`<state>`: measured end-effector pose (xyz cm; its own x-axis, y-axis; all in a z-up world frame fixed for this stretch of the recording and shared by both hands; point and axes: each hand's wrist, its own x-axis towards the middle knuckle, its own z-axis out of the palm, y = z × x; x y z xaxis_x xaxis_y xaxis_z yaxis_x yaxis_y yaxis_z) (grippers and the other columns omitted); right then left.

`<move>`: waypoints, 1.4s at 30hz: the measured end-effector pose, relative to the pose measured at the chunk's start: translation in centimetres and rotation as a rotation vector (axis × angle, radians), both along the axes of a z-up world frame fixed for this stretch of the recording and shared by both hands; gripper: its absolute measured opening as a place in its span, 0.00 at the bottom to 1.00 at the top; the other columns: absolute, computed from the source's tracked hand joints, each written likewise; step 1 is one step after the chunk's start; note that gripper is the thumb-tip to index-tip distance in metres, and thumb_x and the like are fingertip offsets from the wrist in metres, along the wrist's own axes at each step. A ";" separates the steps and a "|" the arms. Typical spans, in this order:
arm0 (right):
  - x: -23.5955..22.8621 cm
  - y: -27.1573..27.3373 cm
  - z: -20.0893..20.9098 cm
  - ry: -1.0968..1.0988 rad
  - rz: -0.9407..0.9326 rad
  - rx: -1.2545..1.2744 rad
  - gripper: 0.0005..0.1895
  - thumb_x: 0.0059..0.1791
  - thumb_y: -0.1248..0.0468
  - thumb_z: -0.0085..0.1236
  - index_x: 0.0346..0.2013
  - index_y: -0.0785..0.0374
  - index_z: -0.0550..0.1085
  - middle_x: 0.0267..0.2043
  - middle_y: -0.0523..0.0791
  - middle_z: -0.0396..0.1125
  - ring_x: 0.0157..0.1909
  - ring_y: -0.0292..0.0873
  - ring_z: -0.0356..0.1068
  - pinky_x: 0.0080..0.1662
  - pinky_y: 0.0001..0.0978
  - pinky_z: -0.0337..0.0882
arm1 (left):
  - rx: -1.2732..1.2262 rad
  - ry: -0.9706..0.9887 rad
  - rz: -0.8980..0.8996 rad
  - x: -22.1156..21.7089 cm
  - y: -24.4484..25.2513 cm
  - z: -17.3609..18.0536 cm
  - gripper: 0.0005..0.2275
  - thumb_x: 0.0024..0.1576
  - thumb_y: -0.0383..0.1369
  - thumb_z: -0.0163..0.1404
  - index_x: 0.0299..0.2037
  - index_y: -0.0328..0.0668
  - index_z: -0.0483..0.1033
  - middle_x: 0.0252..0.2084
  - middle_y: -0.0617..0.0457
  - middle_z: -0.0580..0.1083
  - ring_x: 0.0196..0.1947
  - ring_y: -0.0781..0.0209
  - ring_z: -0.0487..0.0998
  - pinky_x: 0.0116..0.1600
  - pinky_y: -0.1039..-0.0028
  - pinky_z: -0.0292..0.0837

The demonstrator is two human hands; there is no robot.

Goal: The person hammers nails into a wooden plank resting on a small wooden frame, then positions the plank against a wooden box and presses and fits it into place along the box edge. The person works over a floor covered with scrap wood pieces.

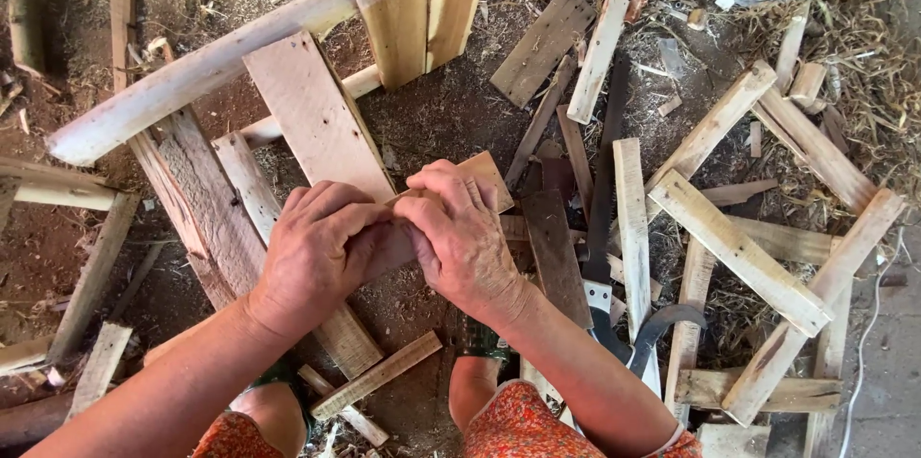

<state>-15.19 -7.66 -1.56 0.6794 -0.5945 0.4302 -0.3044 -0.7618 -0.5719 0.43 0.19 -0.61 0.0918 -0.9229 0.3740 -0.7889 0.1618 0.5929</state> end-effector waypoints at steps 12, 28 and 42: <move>-1.0 -0.6 -0.2 -0.276 0.097 0.085 0.15 0.43 0.79 0.44 0.32 0.58 0.73 0.42 0.47 0.62 0.51 0.48 0.62 0.50 0.39 0.62 | -0.030 0.085 -0.020 0.5 -0.1 -0.6 0.02 0.52 0.31 0.53 0.31 0.45 0.77 0.29 0.54 0.71 0.35 0.54 0.74 0.38 0.69 0.64; -14.4 5.6 -7.9 -0.003 -0.495 0.751 0.08 0.43 0.70 0.51 0.35 0.65 0.74 0.27 0.43 0.71 0.25 0.35 0.68 0.29 0.22 0.67 | 0.044 -0.193 0.001 -1.3 0.7 1.2 0.03 0.49 0.26 0.54 0.32 0.38 0.75 0.39 0.53 0.73 0.38 0.59 0.73 0.44 0.71 0.65; -3.0 1.8 -6.8 -0.367 0.087 0.843 0.12 0.48 0.59 0.54 0.36 0.68 0.74 0.21 0.48 0.67 0.25 0.34 0.61 0.27 0.30 0.66 | -0.089 -0.156 -0.040 0.0 0.1 -0.5 0.04 0.56 0.28 0.48 0.29 0.43 0.74 0.36 0.50 0.75 0.39 0.54 0.77 0.44 0.69 0.69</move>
<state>-18.18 -5.85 -8.36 0.6428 -0.7623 0.0751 0.0444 -0.0608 -0.9972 0.47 0.29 -1.09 -0.0100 -0.8871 0.4614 -0.8622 0.2414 0.4454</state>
